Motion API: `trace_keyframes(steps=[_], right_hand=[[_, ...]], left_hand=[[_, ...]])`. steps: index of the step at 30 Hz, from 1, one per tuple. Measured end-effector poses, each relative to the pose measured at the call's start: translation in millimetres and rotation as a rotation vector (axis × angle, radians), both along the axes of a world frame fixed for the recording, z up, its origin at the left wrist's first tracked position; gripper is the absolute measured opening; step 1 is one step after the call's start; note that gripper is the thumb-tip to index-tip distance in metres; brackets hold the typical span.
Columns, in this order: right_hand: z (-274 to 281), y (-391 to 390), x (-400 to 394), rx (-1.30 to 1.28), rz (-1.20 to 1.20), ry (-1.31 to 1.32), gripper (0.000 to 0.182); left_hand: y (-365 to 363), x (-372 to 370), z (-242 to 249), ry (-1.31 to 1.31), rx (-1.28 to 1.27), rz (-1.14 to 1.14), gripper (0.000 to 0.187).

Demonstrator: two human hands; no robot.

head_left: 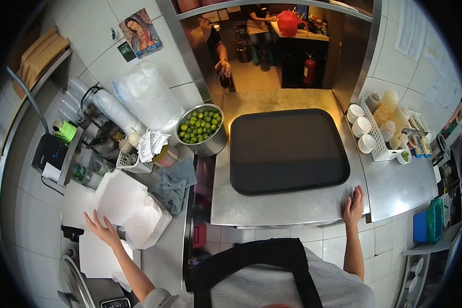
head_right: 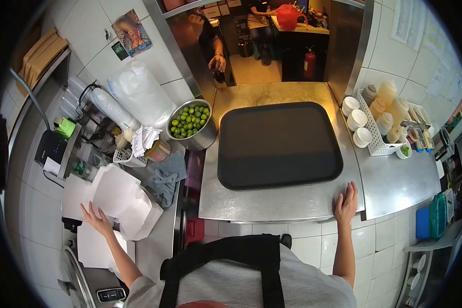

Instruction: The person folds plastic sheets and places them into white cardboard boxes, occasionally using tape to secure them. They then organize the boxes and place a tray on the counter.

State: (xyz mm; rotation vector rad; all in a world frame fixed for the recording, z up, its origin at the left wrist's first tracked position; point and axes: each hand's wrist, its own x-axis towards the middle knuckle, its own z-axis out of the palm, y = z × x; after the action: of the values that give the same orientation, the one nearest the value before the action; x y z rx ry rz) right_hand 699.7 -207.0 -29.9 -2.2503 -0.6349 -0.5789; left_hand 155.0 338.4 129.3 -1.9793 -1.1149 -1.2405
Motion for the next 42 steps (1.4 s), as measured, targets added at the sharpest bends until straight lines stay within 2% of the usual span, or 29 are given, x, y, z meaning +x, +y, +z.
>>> trace_keyframes(steps=[2, 4, 6, 8, 10, 12, 14, 15, 17, 18, 19, 20, 21, 26, 28, 29, 30, 31, 32, 33, 35, 36, 37, 39, 40, 42], right_hand=[[2.2, -1.1, -1.7, -0.013, 0.003, -0.021, 0.039], [-0.2, -1.9, 1.9, -0.047, 0.013, -0.055, 0.038], [0.4, -2.4, 2.0, -0.072, 0.022, -0.055, 0.038], [4.2, -2.8, 0.8, -0.088, 0.038, -0.029, 0.039], [6.5, -3.5, 3.5, -0.109, 0.036, -0.029, 0.039], [4.8, -2.4, 2.0, -0.127, 0.033, -0.017, 0.04], [6.8, -4.2, 1.1, -0.162, 0.038, -0.009, 0.041], [8.7, -4.8, 0.5, -0.17, 0.049, 0.027, 0.042], [7.9, -4.2, 4.2, -0.181, 0.057, 0.01, 0.042], [5.8, -7.4, 2.5, -0.199, 0.07, 0.008, 0.043], [3.8, -8.7, 1.7, -0.189, 0.075, 0.025, 0.045], [3.5, -12.0, -0.3, -0.198, 0.103, 0.03, 0.045], [3.6, -9.9, -1.0, -0.17, 0.093, 0.022, 0.045], [-8.4, -13.1, 7.7, -0.074, 0.134, 0.083, 0.044], [5.6, -14.1, 5.5, 0.066, 0.21, 0.121, 0.043], [10.4, -12.1, 7.2, 0.196, 0.21, 0.201, 0.043], [14.8, -13.5, 2.1, 0.33, 0.207, 0.282, 0.043], [23.9, -11.4, -3.2, 0.33, 0.197, 0.276, 0.043], [36.1, -7.0, -14.0, 0.35, 0.273, 0.254, 0.043], [46.4, 2.6, -20.9, 0.377, 0.358, 0.219, 0.042], [58.3, 26.7, -41.1, 0.38, 0.646, 0.431, 0.043], [60.8, 42.5, -50.0, 0.361, 0.807, 0.637, 0.043], [61.0, 57.0, -59.4, 0.332, 0.966, 0.85, 0.044], [51.6, 83.2, -73.6, 0.393, 1.194, 1.295, 0.056], [49.7, 90.2, -79.4, 0.397, 1.204, 1.289, 0.056], [45.0, 95.8, -92.2, 0.439, 1.307, 1.746, 0.069]], left_hand=[[-18.4, 3.6, -8.5, -0.109, -0.175, -0.014, 0.035], [-10.9, -3.6, -26.1, -0.146, -0.107, -0.017, 0.036], [-8.8, -12.8, -35.9, -0.55, -0.358, -0.075, 0.041], [14.1, -27.8, -42.1, -0.591, -0.297, -0.034, 0.038], [41.3, -54.4, -63.8, -0.643, -0.411, 0.073, 0.027], [37.1, -55.2, -60.6, -0.677, -0.403, -0.008, 0.022], [45.7, -73.7, -63.1, -0.765, -0.585, -0.126, 0.022], [40.4, -67.4, -52.3, -0.65, -0.566, -0.074, 0.02], [26.7, -41.6, -24.5, -0.734, -0.449, -0.277, 0.018], [25.0, -37.8, -12.0, -0.673, -0.351, -0.328, 0.019], [36.1, -67.4, -5.3, -0.521, -0.463, -0.059, 0.022], [14.5, -35.9, 11.6, -0.631, -0.294, -0.221, 0.024], [5.3, -27.9, 25.0, -0.603, -0.208, -0.217, 0.024], [-24.4, -60.6, 51.6, -0.553, 0.215, 0.209, 0.029], [-43.5, -83.3, 50.9, -0.656, 0.209, 0.261, 0.027], [-57.2, -78.7, 52.5, -0.649, 0.191, 0.254, 0.027], [-83.7, -62.5, 58.6, -0.749, 0.165, 0.035, 0.026], [-108.2, -39.7, 58.7, -0.859, 0.147, -0.189, 0.026], [-128.1, -17.0, 57.9, -0.861, 0.14, -0.199, 0.026], [-148.1, 9.9, 56.8, -0.9, -0.028, -0.242, 0.026], [-180.6, 59.8, 50.5, -0.962, -0.326, -0.248, 0.03], [-185.2, 84.5, 36.1, -0.992, -0.454, -0.212, 0.033], [-180.5, 101.0, 12.7, -1.033, -0.537, -0.327, 0.033], [-175.4, 139.4, -21.7, -1.038, -0.701, -0.506, 0.029], [-181.3, 162.3, -28.2, -1.003, -0.788, -0.564, 0.025], [-193.6, 197.5, -28.7, -1.005, -0.915, -0.752, 0.017]])
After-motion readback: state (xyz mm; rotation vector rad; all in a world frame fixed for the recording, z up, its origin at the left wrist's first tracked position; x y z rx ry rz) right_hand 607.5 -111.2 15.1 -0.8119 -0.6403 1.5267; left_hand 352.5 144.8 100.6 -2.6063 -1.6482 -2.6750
